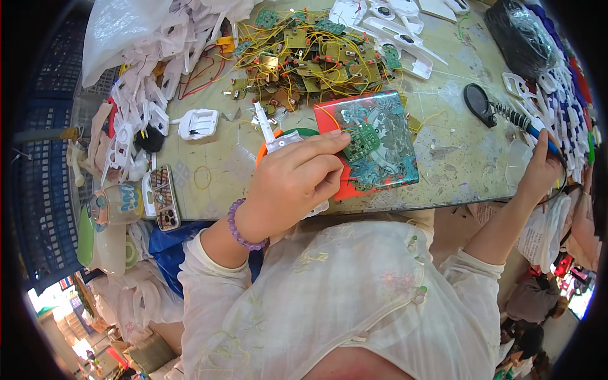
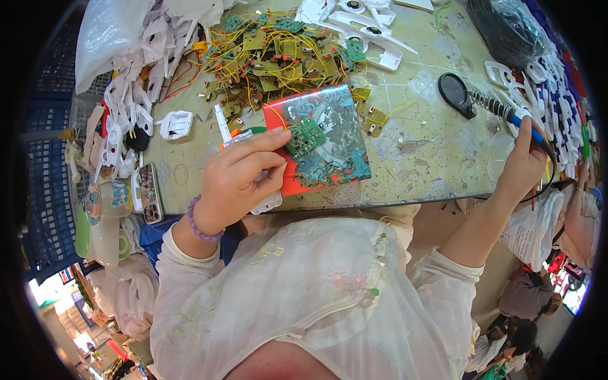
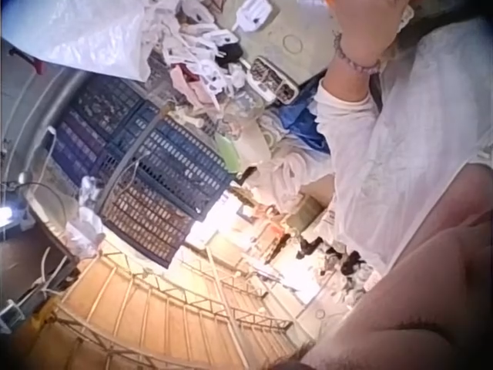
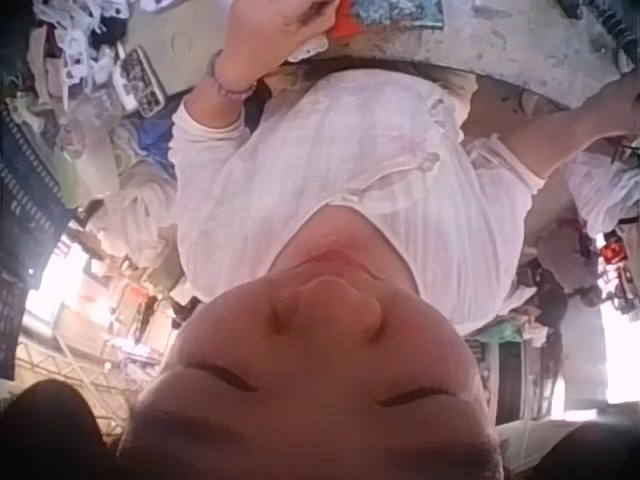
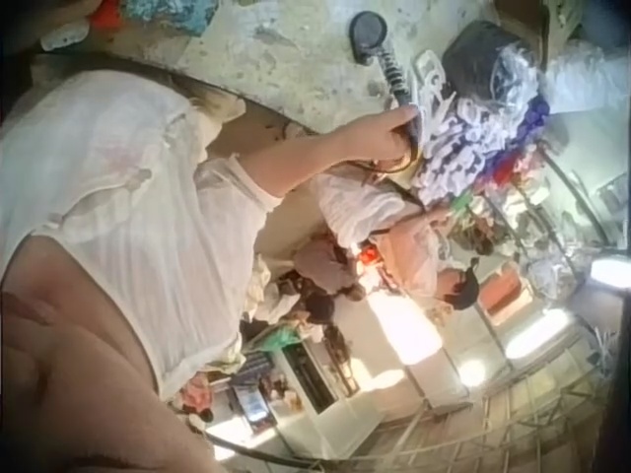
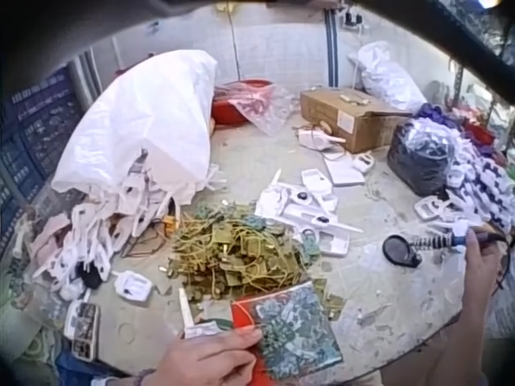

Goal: Soldering internal components and wires onto a circuit board within a plastic toy housing.

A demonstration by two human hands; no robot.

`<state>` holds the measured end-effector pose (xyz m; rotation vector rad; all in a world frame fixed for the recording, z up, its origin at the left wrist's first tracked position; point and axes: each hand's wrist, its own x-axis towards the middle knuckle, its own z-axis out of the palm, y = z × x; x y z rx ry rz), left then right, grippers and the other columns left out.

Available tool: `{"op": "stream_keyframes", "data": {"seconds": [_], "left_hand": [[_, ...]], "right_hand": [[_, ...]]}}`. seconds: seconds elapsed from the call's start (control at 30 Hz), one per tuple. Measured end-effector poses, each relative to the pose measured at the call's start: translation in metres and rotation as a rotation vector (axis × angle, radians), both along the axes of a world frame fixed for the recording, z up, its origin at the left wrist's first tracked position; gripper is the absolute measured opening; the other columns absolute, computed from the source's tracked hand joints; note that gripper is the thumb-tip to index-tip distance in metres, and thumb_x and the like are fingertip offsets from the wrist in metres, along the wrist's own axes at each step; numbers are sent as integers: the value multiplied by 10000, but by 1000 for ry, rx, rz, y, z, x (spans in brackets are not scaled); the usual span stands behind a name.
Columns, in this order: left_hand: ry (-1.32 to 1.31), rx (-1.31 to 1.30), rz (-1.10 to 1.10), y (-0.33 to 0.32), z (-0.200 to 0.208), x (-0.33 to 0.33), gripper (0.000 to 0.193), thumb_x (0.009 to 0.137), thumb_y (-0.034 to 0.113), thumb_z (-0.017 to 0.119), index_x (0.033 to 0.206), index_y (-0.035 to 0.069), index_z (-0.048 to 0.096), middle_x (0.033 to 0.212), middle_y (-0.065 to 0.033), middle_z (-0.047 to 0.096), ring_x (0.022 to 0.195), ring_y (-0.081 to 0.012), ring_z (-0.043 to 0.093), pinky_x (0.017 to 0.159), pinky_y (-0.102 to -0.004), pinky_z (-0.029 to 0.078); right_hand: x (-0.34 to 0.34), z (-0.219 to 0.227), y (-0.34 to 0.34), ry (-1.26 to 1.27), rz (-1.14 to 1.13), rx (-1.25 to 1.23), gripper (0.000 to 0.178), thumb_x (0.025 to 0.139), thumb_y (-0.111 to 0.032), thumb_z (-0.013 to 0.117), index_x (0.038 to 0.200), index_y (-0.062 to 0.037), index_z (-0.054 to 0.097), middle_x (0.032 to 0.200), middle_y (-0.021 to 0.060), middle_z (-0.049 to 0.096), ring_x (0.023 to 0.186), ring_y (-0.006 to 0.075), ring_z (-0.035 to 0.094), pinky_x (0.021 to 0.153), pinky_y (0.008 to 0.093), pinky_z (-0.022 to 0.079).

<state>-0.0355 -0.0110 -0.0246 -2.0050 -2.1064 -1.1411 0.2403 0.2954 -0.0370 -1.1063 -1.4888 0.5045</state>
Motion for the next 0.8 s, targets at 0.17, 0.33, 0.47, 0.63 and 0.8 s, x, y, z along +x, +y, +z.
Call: {"op": "stream_keyframes", "data": {"seconds": [0.17,0.33,0.47,0.63,0.8], "left_hand": [[33,30,-3,2,-1,1,143,696,34,715,768,45,593,1061,-65,671,962,-212,666,736,-322,549],[48,38,9,1,-1,1,144,696,34,715,770,44,592,1060,-62,671,953,-210,667,729,-320,548],[38,50,6,1,-3,0,138,696,34,714,765,44,595,1060,-61,672,948,-210,667,729,-321,547],[28,25,15,2,2,4,129,696,17,715,764,40,608,1048,-69,679,942,-218,670,736,-318,550],[8,26,21,0,0,1,127,697,3,717,769,41,620,1038,-76,685,929,-226,673,741,-315,550]], "right_hand": [[11,1,13,-158,58,-117,313,859,-283,694,946,17,673,681,-13,535,614,48,447,553,190,321],[17,0,21,-115,46,-201,296,858,-290,691,912,1,669,657,-2,548,594,50,462,546,194,339],[36,19,5,33,-218,8,248,870,-261,662,896,-14,658,700,28,601,623,93,527,563,229,396],[56,38,-64,-739,-544,1181,194,910,-214,558,937,-29,607,742,64,576,650,197,553,557,293,424],[-17,14,-151,132,860,345,279,952,-301,491,869,-36,522,594,53,478,497,179,467,426,317,347]]}}
